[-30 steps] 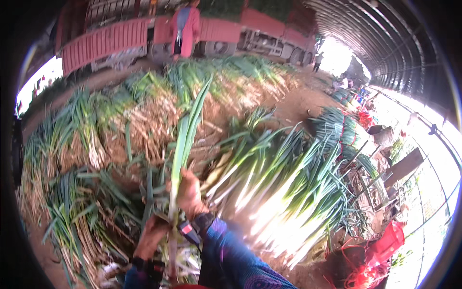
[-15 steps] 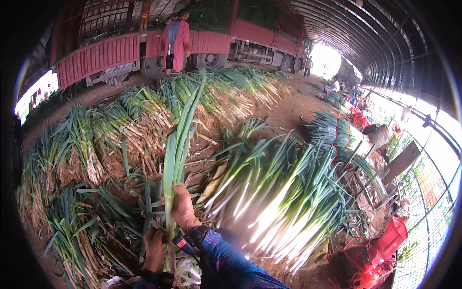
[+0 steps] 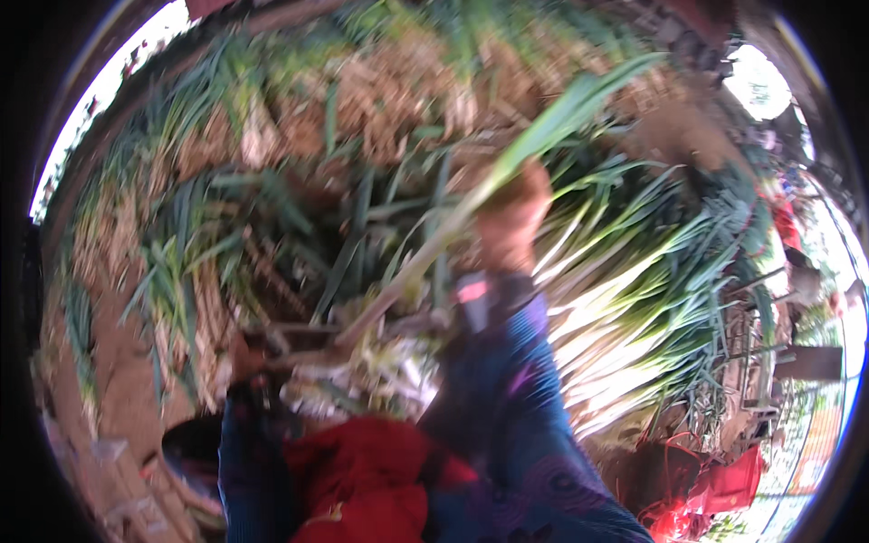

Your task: The person peels the outer layers from a leek by hand, wraps a plastic strip around the white part, and places it onto a pile. This process is repeated with other leeks, one at a time, while the person occasionally moves aside loose leaves to reach more leeks.

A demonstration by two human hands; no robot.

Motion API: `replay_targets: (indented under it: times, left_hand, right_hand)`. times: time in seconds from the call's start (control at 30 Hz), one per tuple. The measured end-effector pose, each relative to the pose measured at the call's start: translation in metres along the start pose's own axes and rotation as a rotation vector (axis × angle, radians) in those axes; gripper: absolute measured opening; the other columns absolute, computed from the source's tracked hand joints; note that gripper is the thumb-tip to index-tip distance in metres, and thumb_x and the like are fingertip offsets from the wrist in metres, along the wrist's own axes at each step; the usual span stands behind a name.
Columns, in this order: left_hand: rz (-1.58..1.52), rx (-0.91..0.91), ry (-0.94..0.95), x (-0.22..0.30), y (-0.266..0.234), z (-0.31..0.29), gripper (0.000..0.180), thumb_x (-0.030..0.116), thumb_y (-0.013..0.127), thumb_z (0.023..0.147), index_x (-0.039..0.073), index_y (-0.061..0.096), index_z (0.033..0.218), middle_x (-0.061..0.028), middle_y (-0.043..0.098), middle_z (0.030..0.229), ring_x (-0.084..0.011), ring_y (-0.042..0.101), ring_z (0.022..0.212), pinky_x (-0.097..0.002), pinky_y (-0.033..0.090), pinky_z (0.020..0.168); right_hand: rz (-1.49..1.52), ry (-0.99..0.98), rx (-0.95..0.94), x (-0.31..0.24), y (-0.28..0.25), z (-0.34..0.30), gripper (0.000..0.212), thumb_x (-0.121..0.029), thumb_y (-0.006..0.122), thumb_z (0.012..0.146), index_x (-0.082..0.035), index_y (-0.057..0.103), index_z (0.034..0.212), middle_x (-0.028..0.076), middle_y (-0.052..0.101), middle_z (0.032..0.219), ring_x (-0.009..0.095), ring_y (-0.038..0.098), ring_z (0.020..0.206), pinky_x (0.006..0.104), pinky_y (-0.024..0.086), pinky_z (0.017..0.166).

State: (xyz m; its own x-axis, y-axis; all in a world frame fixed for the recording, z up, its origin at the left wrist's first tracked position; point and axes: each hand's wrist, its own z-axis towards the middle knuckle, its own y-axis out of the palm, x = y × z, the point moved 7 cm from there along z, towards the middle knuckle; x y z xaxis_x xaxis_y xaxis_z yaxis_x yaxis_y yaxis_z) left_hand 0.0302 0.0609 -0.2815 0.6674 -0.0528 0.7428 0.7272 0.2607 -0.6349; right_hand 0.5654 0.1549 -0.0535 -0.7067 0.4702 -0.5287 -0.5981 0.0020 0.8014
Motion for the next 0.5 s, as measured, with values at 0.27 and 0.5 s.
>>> replay_targets:
  times: [0.27, 0.5]
  left_hand:
    - [0.009, -0.191, -0.163, 0.089, 0.006, 0.045, 0.024, 0.014, 0.061, 0.084, 0.004, 0.064, 0.105, -0.014, 0.064, 0.104, -0.0265, 0.064, 0.087, -0.0337, 0.051, 0.08]
    - [-0.402, -0.205, 0.373, 0.32, 0.087, 0.021, 0.048, 0.002, 0.072, 0.074, 0.009, 0.053, 0.117, -0.0089, 0.059, 0.109, -0.0214, 0.06, 0.101, -0.0371, 0.051, 0.08]
  right_hand:
    - [0.164, 0.164, 0.168, 0.031, -0.007, 0.0, 0.029, -0.028, 0.053, 0.089, 0.0, 0.058, 0.094, 0.014, 0.058, 0.081, 0.03, 0.054, 0.078, 0.0412, 0.047, 0.072]
    - [0.116, 0.233, 0.123, 0.061, 0.023, -0.022, 0.031, -0.024, 0.057, 0.087, -0.002, 0.054, 0.108, 0.012, 0.06, 0.086, 0.03, 0.059, 0.078, 0.0431, 0.049, 0.071]
